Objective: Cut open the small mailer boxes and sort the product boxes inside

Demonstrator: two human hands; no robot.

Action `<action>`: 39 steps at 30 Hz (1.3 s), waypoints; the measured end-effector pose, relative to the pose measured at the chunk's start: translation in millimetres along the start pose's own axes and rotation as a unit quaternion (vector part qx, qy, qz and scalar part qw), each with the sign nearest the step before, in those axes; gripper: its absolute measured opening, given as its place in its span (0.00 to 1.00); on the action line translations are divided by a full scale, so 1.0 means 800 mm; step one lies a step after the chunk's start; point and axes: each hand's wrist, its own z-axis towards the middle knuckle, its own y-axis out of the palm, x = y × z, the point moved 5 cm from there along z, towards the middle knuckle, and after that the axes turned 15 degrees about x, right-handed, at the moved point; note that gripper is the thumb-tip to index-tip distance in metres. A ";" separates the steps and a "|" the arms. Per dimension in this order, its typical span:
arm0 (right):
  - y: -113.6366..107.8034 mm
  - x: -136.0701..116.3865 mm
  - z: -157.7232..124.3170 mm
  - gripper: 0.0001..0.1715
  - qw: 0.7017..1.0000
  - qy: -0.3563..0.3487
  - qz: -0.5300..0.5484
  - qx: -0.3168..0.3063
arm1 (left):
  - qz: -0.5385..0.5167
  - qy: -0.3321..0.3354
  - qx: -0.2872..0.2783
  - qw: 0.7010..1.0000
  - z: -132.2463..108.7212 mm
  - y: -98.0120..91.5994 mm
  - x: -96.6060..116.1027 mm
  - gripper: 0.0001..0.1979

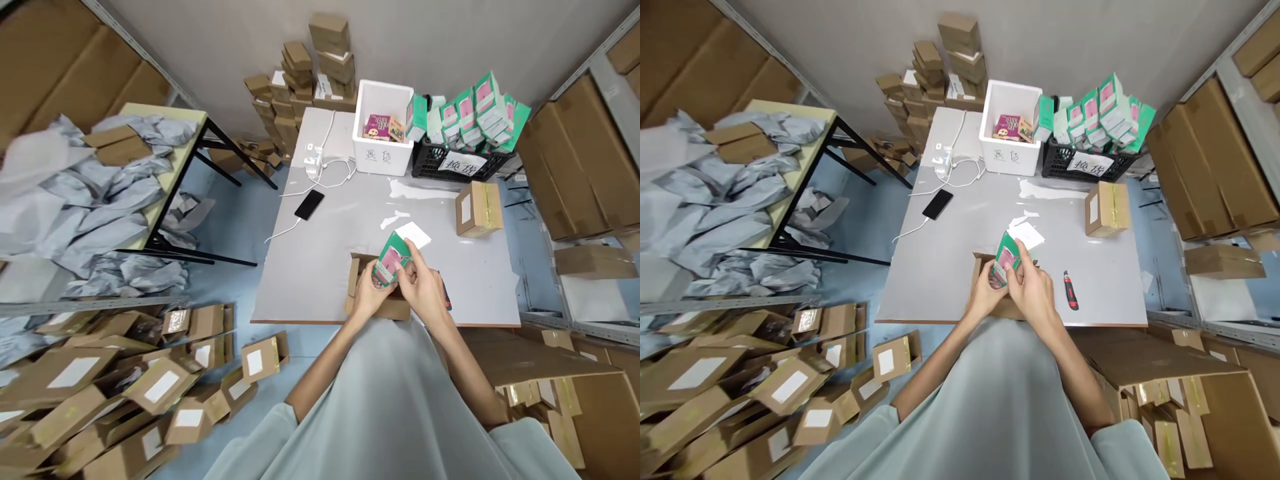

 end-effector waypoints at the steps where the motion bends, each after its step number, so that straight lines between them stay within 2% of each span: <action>1: -0.009 -0.007 0.006 0.27 0.999 -0.017 0.015 0.025 | -0.020 -0.015 -0.014 1.000 0.003 -0.005 0.006 0.38; 3: -0.035 -0.008 0.019 0.21 0.989 -0.041 0.045 0.136 | -0.068 -0.054 -0.052 0.995 0.007 -0.017 0.016 0.39; 5: -0.060 0.006 0.030 0.21 0.961 -0.038 0.067 0.266 | -0.131 -0.100 -0.103 0.981 0.005 -0.029 0.023 0.43; 6: -0.066 0.017 0.036 0.23 0.950 -0.021 0.084 0.300 | -0.165 -0.127 -0.131 0.969 0.001 -0.032 0.024 0.43; 7: -0.066 0.028 0.042 0.25 0.947 0.006 0.110 0.302 | -0.198 -0.154 -0.161 0.955 -0.004 -0.035 0.024 0.43; 8: -0.060 0.039 0.047 0.28 0.949 0.040 0.146 0.276 | -0.227 -0.181 -0.192 0.938 -0.011 -0.035 0.024 0.42; 10: -0.035 0.049 0.053 0.34 0.952 0.108 0.234 0.166 | -0.278 -0.225 -0.244 0.901 -0.024 -0.035 0.022 0.37; 12: -0.006 0.045 0.048 0.40 0.937 0.159 0.306 0.050 | -0.323 -0.256 -0.282 0.866 -0.034 -0.034 0.022 0.32; 14: 0.017 0.032 0.040 0.45 0.921 0.189 0.339 -0.032 | -0.354 -0.272 -0.309 0.840 -0.039 -0.035 0.022 0.30; 17: 0.035 0.012 0.036 0.55 0.911 0.199 0.355 -0.074 | -0.371 -0.268 -0.348 0.818 -0.037 -0.045 0.023 0.31; 19: 0.040 0.002 0.042 0.56 0.904 0.190 0.374 -0.085 | -0.365 -0.254 -0.365 0.818 -0.033 -0.055 0.027 0.31; 21: 0.041 -0.006 0.053 0.54 0.901 0.166 0.390 -0.089 | -0.349 -0.236 -0.360 0.832 -0.026 -0.065 0.034 0.29; 23: 0.043 -0.015 0.070 0.51 0.913 0.122 0.381 -0.086 | -0.333 -0.211 -0.325 0.860 -0.015 -0.074 0.047 0.30; 27: 0.053 -0.036 0.112 0.52 0.950 0.036 0.308 -0.043 | -0.318 -0.151 -0.206 0.913 0.013 -0.082 0.085 0.40; 30: 0.061 -0.056 0.135 0.50 0.955 0.012 0.294 0.019 | -0.304 -0.107 -0.123 0.939 0.030 -0.081 0.111 0.40; 34: 0.063 -0.072 0.134 0.50 0.946 0.023 0.310 0.092 | -0.325 -0.075 -0.077 0.940 0.035 -0.084 0.124 0.35; 39: 0.057 -0.066 0.112 0.55 0.934 0.044 0.331 0.124 | -0.343 -0.080 -0.100 0.931 0.031 -0.096 0.115 0.34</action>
